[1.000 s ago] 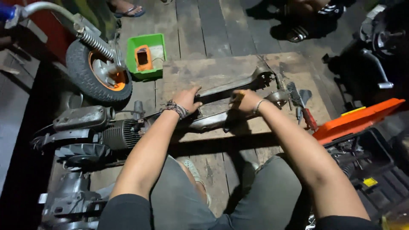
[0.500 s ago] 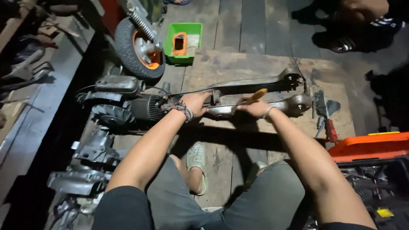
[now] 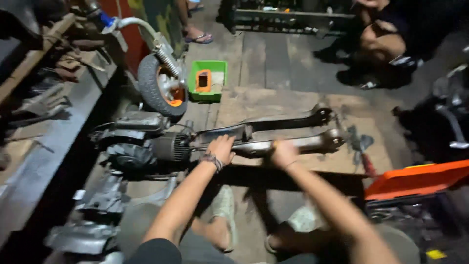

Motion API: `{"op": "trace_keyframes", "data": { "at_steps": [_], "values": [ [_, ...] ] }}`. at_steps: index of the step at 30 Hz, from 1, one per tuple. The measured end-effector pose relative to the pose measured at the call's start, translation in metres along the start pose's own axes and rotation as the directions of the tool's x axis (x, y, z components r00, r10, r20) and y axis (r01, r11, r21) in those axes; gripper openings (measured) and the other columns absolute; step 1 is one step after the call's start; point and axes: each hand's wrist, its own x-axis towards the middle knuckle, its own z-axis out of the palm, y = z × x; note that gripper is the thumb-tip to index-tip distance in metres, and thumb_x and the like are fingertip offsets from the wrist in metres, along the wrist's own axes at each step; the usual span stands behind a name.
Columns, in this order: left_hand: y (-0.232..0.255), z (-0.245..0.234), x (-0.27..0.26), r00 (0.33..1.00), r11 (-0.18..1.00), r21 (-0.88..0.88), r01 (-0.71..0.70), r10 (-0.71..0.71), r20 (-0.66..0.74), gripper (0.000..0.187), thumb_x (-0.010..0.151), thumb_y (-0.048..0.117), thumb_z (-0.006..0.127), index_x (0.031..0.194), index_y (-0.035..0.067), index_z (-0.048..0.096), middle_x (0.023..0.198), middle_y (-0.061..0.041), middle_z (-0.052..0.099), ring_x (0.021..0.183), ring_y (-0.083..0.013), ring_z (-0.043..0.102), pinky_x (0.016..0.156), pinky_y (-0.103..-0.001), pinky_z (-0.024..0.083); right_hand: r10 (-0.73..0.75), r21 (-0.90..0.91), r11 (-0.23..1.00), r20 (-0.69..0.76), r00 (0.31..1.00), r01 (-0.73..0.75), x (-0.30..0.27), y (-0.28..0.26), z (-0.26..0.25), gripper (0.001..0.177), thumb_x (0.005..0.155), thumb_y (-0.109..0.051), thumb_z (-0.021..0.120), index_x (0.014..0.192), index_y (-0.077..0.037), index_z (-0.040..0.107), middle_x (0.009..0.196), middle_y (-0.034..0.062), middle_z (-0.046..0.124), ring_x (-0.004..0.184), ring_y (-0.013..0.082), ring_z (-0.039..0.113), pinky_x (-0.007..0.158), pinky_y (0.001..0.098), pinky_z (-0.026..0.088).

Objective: A person uses a small brush or scraper to clean a metal motorcycle component on a workshop floor.

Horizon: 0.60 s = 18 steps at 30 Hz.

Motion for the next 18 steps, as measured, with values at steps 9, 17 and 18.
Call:
{"op": "trace_keyframes", "data": {
  "at_steps": [9, 17, 18],
  "values": [
    [0.054, 0.074, -0.007, 0.822, 0.939, -0.343, 0.029, -0.217, -0.526, 0.047, 0.083, 0.029, 0.078, 0.126, 0.014, 0.066, 0.123, -0.012, 0.059, 0.125, -0.0327, 0.054, 0.117, -0.059, 0.032, 0.423, 0.328, 0.905, -0.630, 0.651, -0.270, -0.035, 0.103, 0.012, 0.031, 0.097, -0.038, 0.070, 0.105, -0.009, 0.062, 0.088, 0.0156, 0.067, 0.092, 0.0386, 0.068, 0.079, 0.0480, 0.054],
    [0.055, 0.081, -0.013, 0.772, 0.940, -0.342, 0.003, -0.220, -0.597, 0.047, 0.086, 0.017, 0.072, 0.132, 0.012, 0.063, 0.124, -0.013, 0.058, 0.127, -0.0333, 0.052, 0.120, -0.060, 0.029, 0.075, 0.409, 0.910, -0.326, 0.942, 0.069, -0.022, -0.069, 0.019, 0.032, 0.088, -0.040, 0.075, 0.109, -0.016, 0.072, 0.100, 0.0124, 0.076, 0.104, 0.0358, 0.071, 0.092, 0.0490, 0.058],
    [0.052, 0.081, -0.016, 0.789, 0.934, -0.358, -0.019, -0.206, -0.579, 0.051, 0.085, 0.012, 0.072, 0.135, 0.009, 0.061, 0.126, -0.013, 0.059, 0.128, -0.0334, 0.053, 0.121, -0.058, 0.030, 0.055, 0.590, 0.802, -0.228, 0.972, 0.093, -0.023, -0.096, 0.019, 0.035, 0.088, -0.054, 0.073, 0.108, -0.025, 0.074, 0.102, 0.0047, 0.079, 0.108, 0.0314, 0.072, 0.094, 0.0449, 0.058]
  ]
}}
